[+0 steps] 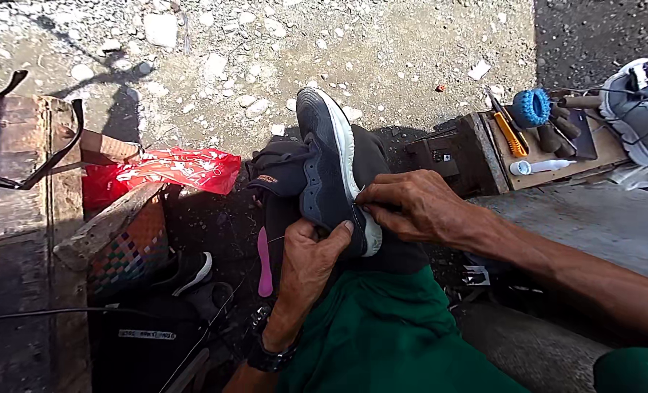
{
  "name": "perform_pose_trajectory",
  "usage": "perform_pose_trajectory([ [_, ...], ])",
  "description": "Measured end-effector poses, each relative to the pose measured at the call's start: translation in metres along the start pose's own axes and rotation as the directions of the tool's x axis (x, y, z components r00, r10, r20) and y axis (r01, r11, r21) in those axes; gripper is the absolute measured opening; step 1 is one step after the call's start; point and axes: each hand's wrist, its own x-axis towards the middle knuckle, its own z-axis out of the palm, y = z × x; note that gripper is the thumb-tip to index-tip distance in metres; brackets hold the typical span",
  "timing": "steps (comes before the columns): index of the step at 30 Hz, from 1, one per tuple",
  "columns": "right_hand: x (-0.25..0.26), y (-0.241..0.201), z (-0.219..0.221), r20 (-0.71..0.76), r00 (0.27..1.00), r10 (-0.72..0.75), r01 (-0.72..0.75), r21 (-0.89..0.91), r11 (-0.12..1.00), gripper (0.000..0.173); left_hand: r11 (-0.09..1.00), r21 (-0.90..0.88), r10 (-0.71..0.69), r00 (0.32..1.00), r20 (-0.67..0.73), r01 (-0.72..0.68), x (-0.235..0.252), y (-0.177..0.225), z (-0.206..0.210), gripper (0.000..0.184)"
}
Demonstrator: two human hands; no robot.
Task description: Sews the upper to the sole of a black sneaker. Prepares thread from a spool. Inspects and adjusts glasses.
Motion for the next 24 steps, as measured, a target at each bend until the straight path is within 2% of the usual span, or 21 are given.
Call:
perform_pose_trajectory([
  [5, 0.003, -0.003, -0.002, 0.029, 0.999, 0.017, -0.016, -0.036, 0.999, 0.027, 1.000, 0.009, 0.013, 1.000, -0.012, -0.013, 0.000, -0.002, 0.001, 0.011],
  [12, 0.014, -0.009, -0.013, 0.159, 0.987, -0.006, 0.033, -0.172, 0.984, 0.022, 1.000, 0.012, 0.022, 1.000, -0.022, -0.022, -0.001, -0.006, 0.005, 0.010],
  [17, 0.030, -0.002, -0.003, 0.034, 0.986, -0.165, 0.168, -0.256, 0.952, 0.021, 0.997, 0.055, 0.062, 0.997, -0.052, -0.059, 0.001, -0.007, 0.005, 0.006],
  [19, 0.034, 0.001, 0.000, 0.026, 0.984, -0.176, 0.177, -0.246, 0.953, 0.020, 0.994, 0.083, 0.070, 0.996, -0.060, -0.065, 0.002, -0.008, 0.003, 0.007],
  [24, 0.044, -0.014, -0.009, 0.267, 0.963, -0.033, 0.082, -0.173, 0.981, 0.014, 0.989, 0.117, 0.095, 0.994, -0.056, -0.088, 0.004, -0.007, 0.001, 0.011],
])
